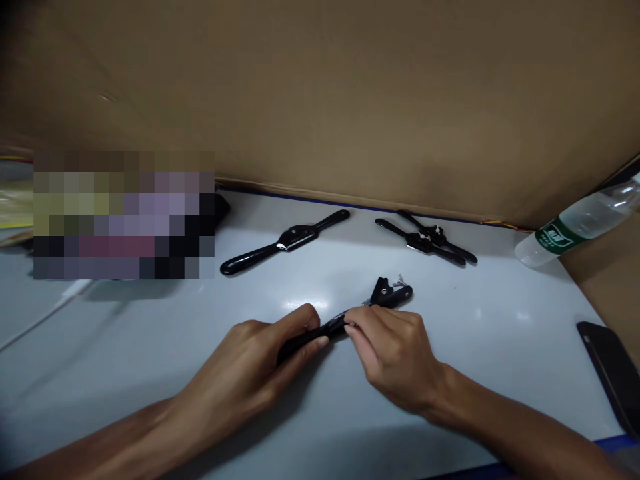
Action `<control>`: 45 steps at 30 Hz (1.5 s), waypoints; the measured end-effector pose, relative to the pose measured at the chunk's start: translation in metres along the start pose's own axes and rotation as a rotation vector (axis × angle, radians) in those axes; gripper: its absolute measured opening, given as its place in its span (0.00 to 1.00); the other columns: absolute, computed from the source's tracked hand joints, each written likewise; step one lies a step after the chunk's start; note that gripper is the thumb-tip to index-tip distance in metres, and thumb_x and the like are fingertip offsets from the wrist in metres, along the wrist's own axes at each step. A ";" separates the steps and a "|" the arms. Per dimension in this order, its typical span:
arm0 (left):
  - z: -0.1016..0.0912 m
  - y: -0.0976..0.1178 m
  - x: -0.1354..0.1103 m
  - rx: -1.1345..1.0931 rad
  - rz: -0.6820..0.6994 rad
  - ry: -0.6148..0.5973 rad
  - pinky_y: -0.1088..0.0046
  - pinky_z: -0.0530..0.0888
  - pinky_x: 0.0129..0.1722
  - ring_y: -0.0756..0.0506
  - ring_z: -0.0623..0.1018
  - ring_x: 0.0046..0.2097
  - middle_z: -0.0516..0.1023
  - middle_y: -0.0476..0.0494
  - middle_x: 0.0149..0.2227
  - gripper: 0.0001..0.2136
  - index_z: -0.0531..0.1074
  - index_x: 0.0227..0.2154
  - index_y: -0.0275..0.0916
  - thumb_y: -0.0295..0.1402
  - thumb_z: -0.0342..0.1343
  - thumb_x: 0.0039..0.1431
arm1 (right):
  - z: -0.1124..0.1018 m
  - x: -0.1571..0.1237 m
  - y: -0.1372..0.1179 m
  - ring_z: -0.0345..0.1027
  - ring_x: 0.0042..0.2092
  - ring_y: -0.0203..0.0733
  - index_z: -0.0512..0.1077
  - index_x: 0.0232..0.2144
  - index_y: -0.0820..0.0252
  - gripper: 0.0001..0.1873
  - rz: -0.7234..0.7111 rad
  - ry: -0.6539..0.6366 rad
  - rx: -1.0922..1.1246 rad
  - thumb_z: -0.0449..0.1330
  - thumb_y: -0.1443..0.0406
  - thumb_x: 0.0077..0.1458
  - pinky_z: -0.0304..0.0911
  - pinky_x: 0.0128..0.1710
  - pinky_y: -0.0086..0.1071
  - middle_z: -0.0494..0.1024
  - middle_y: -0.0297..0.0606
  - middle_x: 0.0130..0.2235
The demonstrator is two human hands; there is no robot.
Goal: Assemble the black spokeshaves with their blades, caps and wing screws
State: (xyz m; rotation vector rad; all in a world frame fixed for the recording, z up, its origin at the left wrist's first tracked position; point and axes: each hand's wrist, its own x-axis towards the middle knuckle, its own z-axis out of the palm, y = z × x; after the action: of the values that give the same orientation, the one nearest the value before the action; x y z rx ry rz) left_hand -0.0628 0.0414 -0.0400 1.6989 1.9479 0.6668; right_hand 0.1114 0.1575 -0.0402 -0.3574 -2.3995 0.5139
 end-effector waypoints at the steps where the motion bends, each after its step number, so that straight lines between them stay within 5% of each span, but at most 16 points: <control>1: 0.000 0.000 0.000 -0.003 0.000 0.000 0.73 0.54 0.23 0.49 0.64 0.19 0.64 0.56 0.17 0.10 0.64 0.33 0.42 0.40 0.42 0.66 | -0.001 0.000 0.000 0.68 0.29 0.33 0.73 0.38 0.61 0.07 -0.009 -0.027 0.032 0.55 0.73 0.65 0.63 0.29 0.28 0.76 0.33 0.30; 8: -0.002 0.000 0.003 0.001 -0.021 0.000 0.73 0.54 0.23 0.49 0.64 0.19 0.64 0.56 0.17 0.10 0.63 0.32 0.43 0.40 0.43 0.65 | -0.002 0.001 0.000 0.68 0.31 0.35 0.72 0.31 0.62 0.10 0.026 -0.069 0.093 0.57 0.68 0.66 0.65 0.32 0.30 0.74 0.36 0.31; 12: -0.002 0.000 0.003 0.025 -0.025 -0.004 0.73 0.54 0.23 0.49 0.63 0.19 0.65 0.55 0.18 0.11 0.64 0.33 0.42 0.41 0.42 0.66 | 0.002 -0.003 0.003 0.70 0.32 0.35 0.70 0.47 0.64 0.08 0.095 -0.056 -0.015 0.56 0.68 0.67 0.67 0.32 0.29 0.76 0.36 0.34; 15: -0.001 -0.001 0.003 0.044 -0.016 -0.011 0.73 0.54 0.23 0.48 0.64 0.20 0.65 0.55 0.17 0.11 0.63 0.33 0.42 0.41 0.41 0.66 | 0.003 -0.004 0.005 0.72 0.33 0.35 0.69 0.51 0.64 0.11 -0.010 -0.071 -0.130 0.54 0.70 0.68 0.68 0.33 0.29 0.77 0.36 0.34; 22: -0.001 -0.005 0.002 0.087 0.032 -0.012 0.73 0.53 0.23 0.49 0.64 0.19 0.64 0.55 0.17 0.10 0.62 0.33 0.42 0.39 0.40 0.67 | -0.011 -0.004 0.013 0.66 0.24 0.34 0.71 0.37 0.63 0.14 -0.296 -0.175 -0.312 0.48 0.78 0.65 0.61 0.23 0.31 0.75 0.34 0.26; 26: -0.003 -0.007 0.003 0.076 0.062 0.006 0.73 0.54 0.23 0.50 0.63 0.19 0.64 0.56 0.18 0.10 0.62 0.33 0.42 0.39 0.41 0.68 | -0.014 -0.006 0.016 0.67 0.25 0.35 0.71 0.38 0.64 0.13 -0.313 -0.197 -0.333 0.48 0.76 0.67 0.62 0.23 0.33 0.77 0.35 0.28; 31: -0.008 -0.013 0.009 0.023 0.094 0.097 0.75 0.56 0.23 0.52 0.60 0.19 0.65 0.57 0.19 0.09 0.63 0.34 0.42 0.38 0.43 0.69 | -0.016 -0.004 0.016 0.69 0.26 0.34 0.70 0.45 0.64 0.10 -0.350 -0.052 -0.374 0.49 0.73 0.69 0.62 0.24 0.33 0.77 0.33 0.27; 37: -0.004 -0.018 0.012 0.138 0.203 0.103 0.75 0.54 0.22 0.52 0.60 0.18 0.61 0.59 0.17 0.08 0.63 0.34 0.42 0.36 0.44 0.69 | -0.021 0.004 0.018 0.60 0.22 0.34 0.72 0.39 0.64 0.18 -0.452 -0.120 -0.460 0.43 0.76 0.67 0.56 0.20 0.33 0.70 0.31 0.22; 45: -0.006 -0.014 0.007 0.251 0.250 0.102 0.71 0.49 0.24 0.50 0.61 0.18 0.65 0.54 0.17 0.11 0.64 0.31 0.41 0.35 0.41 0.68 | -0.028 0.010 0.012 0.59 0.21 0.35 0.74 0.38 0.65 0.14 -0.589 -0.043 -0.494 0.48 0.76 0.66 0.53 0.19 0.33 0.68 0.30 0.20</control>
State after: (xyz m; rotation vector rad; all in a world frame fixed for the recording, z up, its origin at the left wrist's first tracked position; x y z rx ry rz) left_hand -0.0780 0.0467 -0.0445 2.1253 1.9751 0.6279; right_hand 0.1231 0.1793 -0.0204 0.1657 -2.4917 -0.3423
